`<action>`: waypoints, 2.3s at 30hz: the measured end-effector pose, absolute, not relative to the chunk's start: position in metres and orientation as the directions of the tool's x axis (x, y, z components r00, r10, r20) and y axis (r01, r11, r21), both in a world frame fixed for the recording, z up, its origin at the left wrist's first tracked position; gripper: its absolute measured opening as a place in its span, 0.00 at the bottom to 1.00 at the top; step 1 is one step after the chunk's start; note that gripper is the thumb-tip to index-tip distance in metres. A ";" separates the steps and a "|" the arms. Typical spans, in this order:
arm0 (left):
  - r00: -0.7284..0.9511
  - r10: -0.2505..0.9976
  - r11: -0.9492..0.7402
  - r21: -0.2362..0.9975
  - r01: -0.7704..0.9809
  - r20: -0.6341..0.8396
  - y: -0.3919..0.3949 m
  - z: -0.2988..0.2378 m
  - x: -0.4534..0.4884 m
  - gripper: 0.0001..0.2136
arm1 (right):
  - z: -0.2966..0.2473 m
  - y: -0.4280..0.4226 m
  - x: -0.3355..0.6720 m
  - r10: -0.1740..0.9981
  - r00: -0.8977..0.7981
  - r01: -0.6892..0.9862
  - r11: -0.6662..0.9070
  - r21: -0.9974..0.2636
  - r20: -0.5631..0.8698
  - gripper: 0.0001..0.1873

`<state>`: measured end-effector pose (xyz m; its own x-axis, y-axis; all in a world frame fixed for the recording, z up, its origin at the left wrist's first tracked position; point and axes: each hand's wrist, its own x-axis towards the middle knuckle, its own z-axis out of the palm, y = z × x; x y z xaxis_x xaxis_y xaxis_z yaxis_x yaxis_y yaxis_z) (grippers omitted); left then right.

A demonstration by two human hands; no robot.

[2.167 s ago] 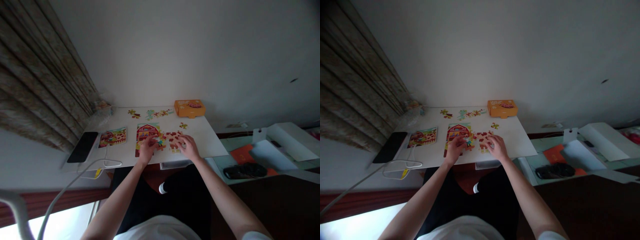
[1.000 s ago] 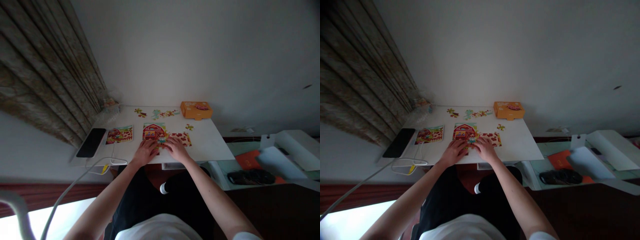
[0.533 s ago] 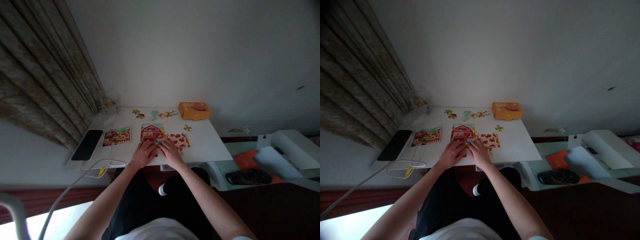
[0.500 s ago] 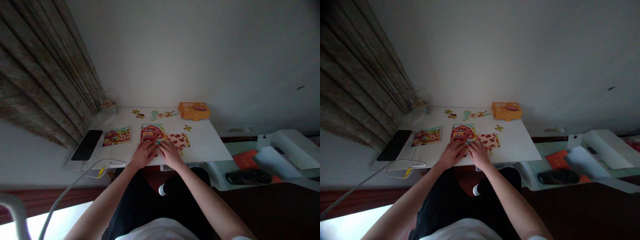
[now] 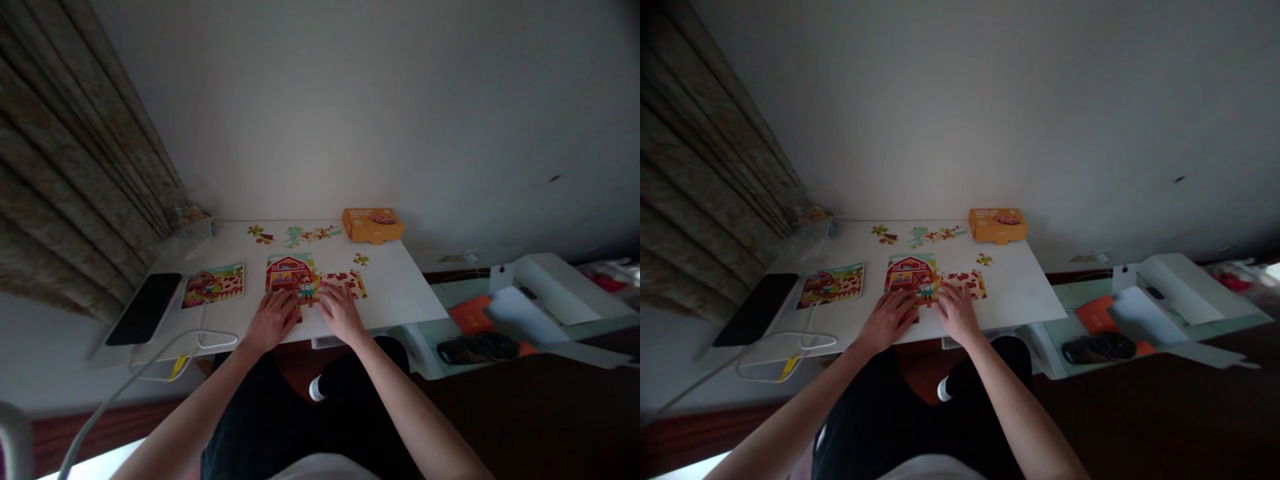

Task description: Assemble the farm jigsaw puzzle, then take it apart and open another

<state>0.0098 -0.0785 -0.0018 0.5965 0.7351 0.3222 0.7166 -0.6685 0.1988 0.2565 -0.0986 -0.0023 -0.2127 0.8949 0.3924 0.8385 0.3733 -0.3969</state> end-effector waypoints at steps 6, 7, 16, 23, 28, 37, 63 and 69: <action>0.578 0.746 -0.657 0.223 0.721 0.330 -0.079 -0.002 0.011 0.19 | -0.005 -0.047 0.380 0.899 0.158 0.867 0.072 -0.494 0.409 0.17; 0.575 0.747 -0.656 0.229 0.720 0.333 -0.079 -0.002 0.011 0.19 | -0.007 -0.038 0.396 0.894 0.208 0.858 0.029 -0.513 0.397 0.18; 0.583 0.745 -0.656 0.198 0.728 0.325 -0.079 -0.004 0.011 0.19 | -0.021 0.003 0.413 0.942 0.134 0.897 0.017 -0.443 0.307 0.19; 0.585 0.739 -0.663 0.203 0.721 0.335 -0.078 -0.005 0.009 0.19 | -0.023 -0.003 0.401 0.915 0.128 0.920 0.035 -0.390 0.383 0.17; 0.583 0.738 -0.667 0.240 0.705 0.340 -0.055 0.005 0.017 0.18 | -0.021 -0.003 0.399 0.915 0.099 0.934 0.051 -0.354 0.391 0.14; 0.409 0.862 -0.498 0.352 0.792 0.300 0.064 0.022 0.101 0.17 | -0.020 -0.004 0.397 0.914 0.064 0.940 0.080 -0.333 0.400 0.14; 0.005 0.980 -0.062 0.276 0.959 0.201 0.145 0.021 -0.021 0.25 | -0.025 -0.002 0.401 0.891 0.011 0.935 0.152 -0.320 0.455 0.15; 0.021 0.993 -0.071 0.443 0.894 0.115 0.181 0.019 -0.038 0.16 | -0.024 -0.003 0.400 0.897 0.017 0.935 0.143 -0.326 0.442 0.15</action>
<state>-0.0383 0.1813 0.0191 0.0213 0.9931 0.1153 0.8940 -0.0705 0.4426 0.3998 -0.0029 -0.0237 0.0169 0.8969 0.4419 0.9346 0.1429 -0.3256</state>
